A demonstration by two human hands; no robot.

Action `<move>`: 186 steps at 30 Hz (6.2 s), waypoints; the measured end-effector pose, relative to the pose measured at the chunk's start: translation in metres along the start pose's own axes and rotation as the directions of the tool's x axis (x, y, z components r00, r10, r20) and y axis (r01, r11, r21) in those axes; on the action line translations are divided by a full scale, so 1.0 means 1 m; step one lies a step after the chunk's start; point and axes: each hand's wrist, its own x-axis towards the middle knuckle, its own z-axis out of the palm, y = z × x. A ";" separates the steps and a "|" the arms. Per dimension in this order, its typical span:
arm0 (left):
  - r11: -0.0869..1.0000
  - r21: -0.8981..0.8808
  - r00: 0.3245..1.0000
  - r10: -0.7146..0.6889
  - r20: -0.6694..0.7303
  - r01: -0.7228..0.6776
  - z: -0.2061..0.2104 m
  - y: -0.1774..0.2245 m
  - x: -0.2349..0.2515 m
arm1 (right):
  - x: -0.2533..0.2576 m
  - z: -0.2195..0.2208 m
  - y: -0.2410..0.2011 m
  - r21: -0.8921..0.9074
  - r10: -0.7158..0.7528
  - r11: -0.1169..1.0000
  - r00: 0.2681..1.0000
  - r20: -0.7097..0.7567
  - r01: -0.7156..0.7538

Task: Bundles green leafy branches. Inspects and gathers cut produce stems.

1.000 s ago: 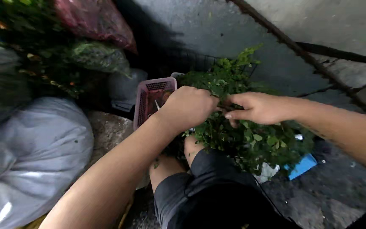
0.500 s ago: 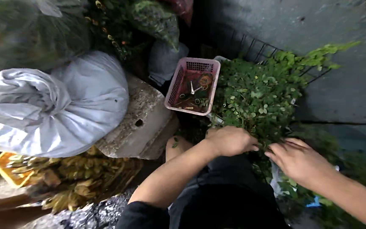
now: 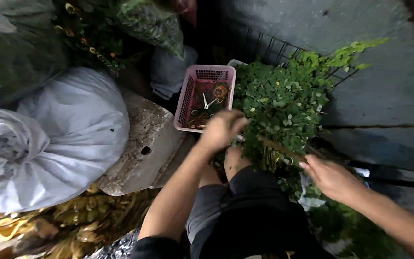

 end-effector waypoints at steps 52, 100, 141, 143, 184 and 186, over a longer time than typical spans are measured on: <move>0.844 -0.477 0.877 0.017 0.480 0.244 0.110 0.062 0.041 | 0.097 -0.063 0.040 0.228 0.063 0.964 0.954 0.293 -0.133; 0.273 -0.929 0.913 -0.255 -0.319 -0.249 -0.098 0.041 -0.039 | 0.062 -0.132 -0.120 0.170 -0.422 0.874 0.885 -0.194 0.454; 0.414 -0.866 0.791 -0.412 -0.452 -0.279 -0.182 0.023 -0.163 | 0.056 -0.142 -0.322 -0.386 -0.977 0.210 0.205 -0.054 0.898; 0.493 -0.837 0.884 -0.247 -0.396 -0.237 -0.131 0.048 -0.159 | 0.085 -0.174 -0.300 -0.431 -0.934 0.356 0.333 -0.130 0.829; 0.442 -0.887 0.967 -0.139 -0.212 -0.131 -0.205 0.093 -0.063 | 0.111 -0.161 -0.234 -0.347 -0.958 0.248 0.176 -0.224 0.905; 0.222 -0.965 0.971 -0.164 -0.176 -0.137 -0.191 0.075 -0.065 | 0.109 -0.170 -0.230 -0.239 -0.919 0.242 0.143 -0.368 0.940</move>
